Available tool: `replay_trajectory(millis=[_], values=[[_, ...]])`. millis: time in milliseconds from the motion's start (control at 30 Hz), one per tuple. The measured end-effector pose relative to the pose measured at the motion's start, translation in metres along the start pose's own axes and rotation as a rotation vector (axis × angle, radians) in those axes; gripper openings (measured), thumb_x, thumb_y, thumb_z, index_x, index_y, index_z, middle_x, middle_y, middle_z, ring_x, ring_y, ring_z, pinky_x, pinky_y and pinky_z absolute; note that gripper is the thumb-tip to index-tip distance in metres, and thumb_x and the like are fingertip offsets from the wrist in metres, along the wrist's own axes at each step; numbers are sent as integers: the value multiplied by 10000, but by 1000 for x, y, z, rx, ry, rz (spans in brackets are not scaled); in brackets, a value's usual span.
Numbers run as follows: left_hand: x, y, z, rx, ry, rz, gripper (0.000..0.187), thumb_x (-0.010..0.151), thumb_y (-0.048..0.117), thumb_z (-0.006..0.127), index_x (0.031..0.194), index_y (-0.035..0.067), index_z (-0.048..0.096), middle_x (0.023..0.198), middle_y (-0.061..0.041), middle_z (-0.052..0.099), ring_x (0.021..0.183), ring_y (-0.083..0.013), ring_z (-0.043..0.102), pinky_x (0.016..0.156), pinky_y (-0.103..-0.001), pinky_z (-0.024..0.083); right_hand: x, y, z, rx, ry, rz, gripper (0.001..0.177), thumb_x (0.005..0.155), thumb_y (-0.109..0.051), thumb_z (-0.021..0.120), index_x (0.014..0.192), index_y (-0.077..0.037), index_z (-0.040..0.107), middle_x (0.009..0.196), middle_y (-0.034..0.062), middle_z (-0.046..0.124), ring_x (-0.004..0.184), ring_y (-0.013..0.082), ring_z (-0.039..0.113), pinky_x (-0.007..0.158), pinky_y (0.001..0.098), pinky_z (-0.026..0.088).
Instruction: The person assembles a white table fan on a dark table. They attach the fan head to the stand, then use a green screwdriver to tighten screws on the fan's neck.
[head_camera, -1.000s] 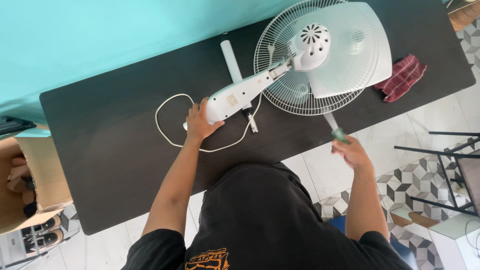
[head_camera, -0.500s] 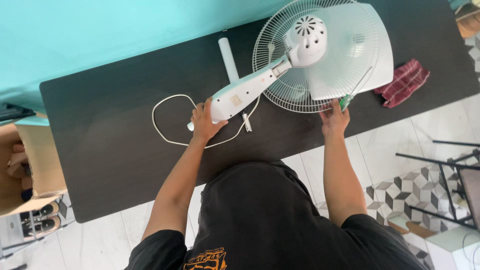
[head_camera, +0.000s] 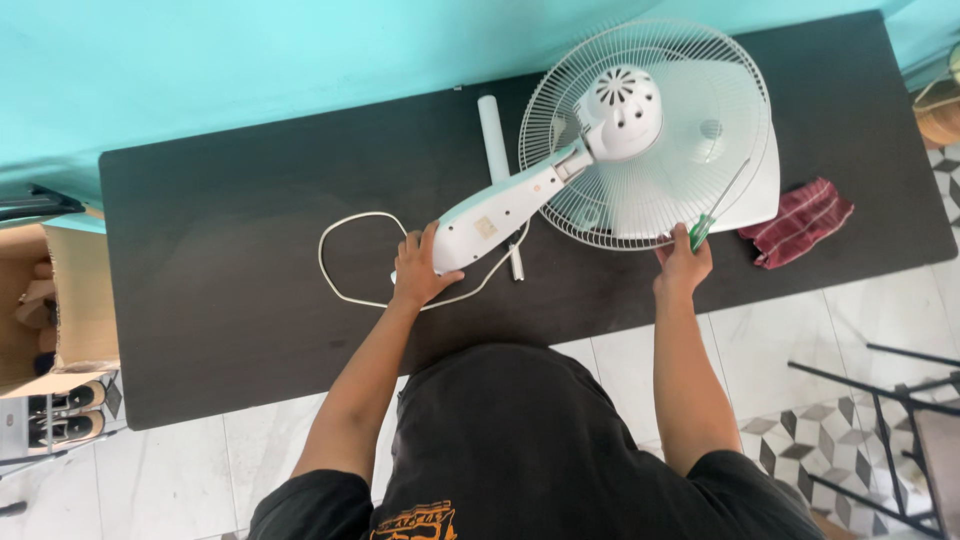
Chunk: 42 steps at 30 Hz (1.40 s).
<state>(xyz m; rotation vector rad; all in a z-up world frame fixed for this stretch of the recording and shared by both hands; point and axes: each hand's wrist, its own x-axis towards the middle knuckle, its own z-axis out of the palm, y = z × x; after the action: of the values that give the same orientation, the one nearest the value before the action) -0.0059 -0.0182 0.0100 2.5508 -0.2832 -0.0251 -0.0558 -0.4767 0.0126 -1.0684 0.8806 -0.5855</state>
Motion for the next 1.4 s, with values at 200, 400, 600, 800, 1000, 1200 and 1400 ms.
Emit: replay_trajectory(millis=[200,400,600,800,1000,1200,1400], values=[[-10,-3,1,-96,-4,-12,1126,602,235,963,1555,221,362,1351,-181,562,1168,-416,622,962,-511,525,-10,-10,-12,-477,80,-895,178,947,19,825,1074,56,706,1086,82,588,896,144,620,753,290,535],[-20,-8,8,-150,61,23,1082,643,306,975,1532,152,377,1303,-169,624,1189,-380,627,978,-516,511,-85,-58,-1,-690,-366,-483,311,972,-68,787,1263,-3,699,900,33,636,740,95,532,644,261,467],[-18,-8,11,-155,61,27,1089,637,399,957,1522,126,385,1346,-163,611,1214,-365,621,984,-511,506,-159,-63,34,-534,-690,-211,434,949,-123,702,1336,-66,516,978,74,716,725,94,642,631,259,557],[-16,-8,10,-126,57,9,1071,650,401,957,1519,131,391,1368,-157,599,1238,-362,603,985,-526,487,-190,-72,54,-768,-677,-635,337,916,-114,764,1246,-69,716,1014,118,774,842,176,761,736,307,581],[-16,-5,5,-132,29,1,1071,643,394,956,1516,135,393,1373,-151,597,1243,-363,600,997,-519,485,-208,-82,68,-886,-698,-843,296,893,-145,776,1182,-90,754,985,134,771,830,286,759,708,341,588],[-12,-5,2,-150,9,-23,1061,654,389,960,1517,141,394,1389,-154,587,1255,-366,598,1022,-512,484,-212,-82,81,-958,-698,-955,265,894,-159,769,1149,-86,763,921,119,764,765,294,739,658,361,582],[-12,-5,-2,-182,-50,-86,1045,651,368,959,1507,149,401,1422,-148,571,1283,-358,583,1046,-508,475,-214,-78,83,-1095,-680,-884,243,899,-209,776,1100,-92,706,743,97,715,645,276,706,577,376,546]])
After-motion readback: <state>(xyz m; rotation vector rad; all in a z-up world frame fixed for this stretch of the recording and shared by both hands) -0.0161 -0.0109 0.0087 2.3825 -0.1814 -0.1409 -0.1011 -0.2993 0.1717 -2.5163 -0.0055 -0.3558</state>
